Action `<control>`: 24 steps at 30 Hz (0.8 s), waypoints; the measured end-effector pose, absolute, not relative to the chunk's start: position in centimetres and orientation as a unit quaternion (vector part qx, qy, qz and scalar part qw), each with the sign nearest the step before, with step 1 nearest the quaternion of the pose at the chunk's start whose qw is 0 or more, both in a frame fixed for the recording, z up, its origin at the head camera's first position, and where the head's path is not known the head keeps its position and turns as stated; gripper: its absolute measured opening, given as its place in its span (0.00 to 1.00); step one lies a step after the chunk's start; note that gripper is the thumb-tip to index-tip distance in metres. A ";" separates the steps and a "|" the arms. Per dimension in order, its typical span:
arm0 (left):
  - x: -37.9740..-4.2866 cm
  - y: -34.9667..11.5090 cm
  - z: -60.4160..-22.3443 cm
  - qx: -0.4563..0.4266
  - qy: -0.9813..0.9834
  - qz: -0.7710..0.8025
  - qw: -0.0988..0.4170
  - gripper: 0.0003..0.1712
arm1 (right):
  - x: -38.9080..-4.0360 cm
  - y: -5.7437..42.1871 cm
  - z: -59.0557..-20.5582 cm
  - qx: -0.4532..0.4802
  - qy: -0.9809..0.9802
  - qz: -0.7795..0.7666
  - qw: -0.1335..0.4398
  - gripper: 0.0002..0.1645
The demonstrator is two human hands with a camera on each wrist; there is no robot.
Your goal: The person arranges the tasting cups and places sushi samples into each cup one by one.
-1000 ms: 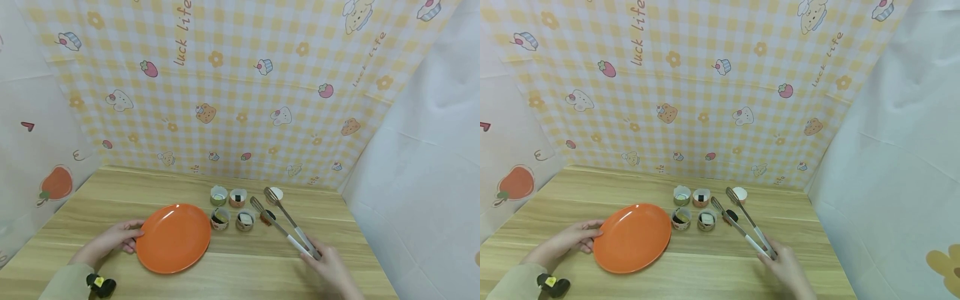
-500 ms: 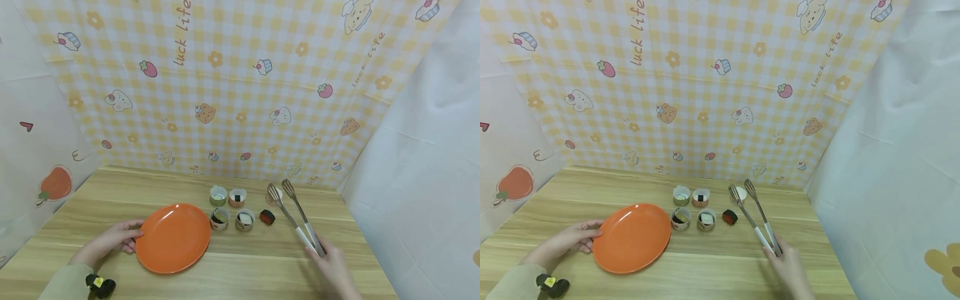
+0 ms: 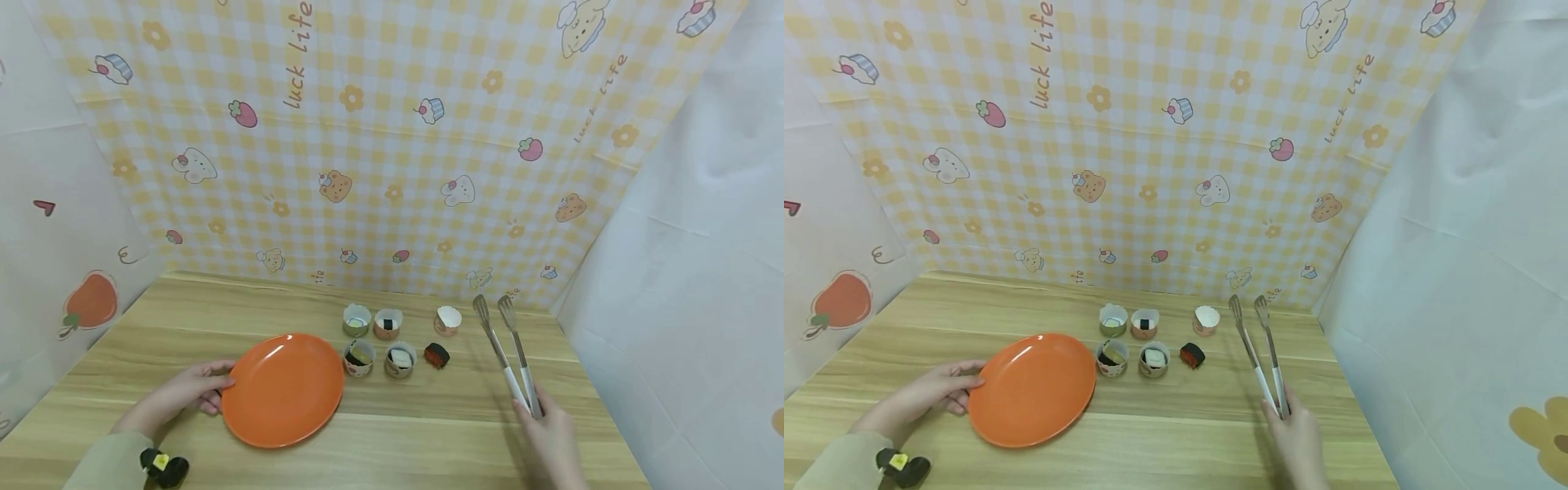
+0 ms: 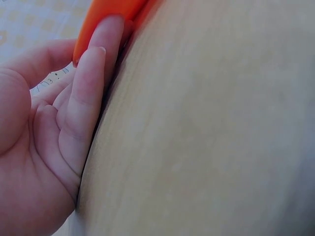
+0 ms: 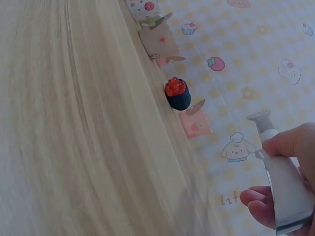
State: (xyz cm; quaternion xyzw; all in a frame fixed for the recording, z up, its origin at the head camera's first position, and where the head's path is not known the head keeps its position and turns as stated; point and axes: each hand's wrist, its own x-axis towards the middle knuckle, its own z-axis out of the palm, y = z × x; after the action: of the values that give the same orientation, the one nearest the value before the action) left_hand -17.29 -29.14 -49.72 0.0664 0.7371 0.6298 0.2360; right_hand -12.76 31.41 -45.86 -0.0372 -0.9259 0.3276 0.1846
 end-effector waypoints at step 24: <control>-17.3 -29.2 -50.0 0.072 0.735 0.633 0.231 0.40 | -13.8 33.4 -47.8 -0.063 -0.934 0.297 0.187 0.33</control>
State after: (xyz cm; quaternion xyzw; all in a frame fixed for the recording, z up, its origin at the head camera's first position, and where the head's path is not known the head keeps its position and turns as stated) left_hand -17.28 -29.24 -49.96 0.0718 0.7353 0.6333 0.2306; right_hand -13.76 33.45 -47.83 -0.0634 -0.9343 0.2967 0.1873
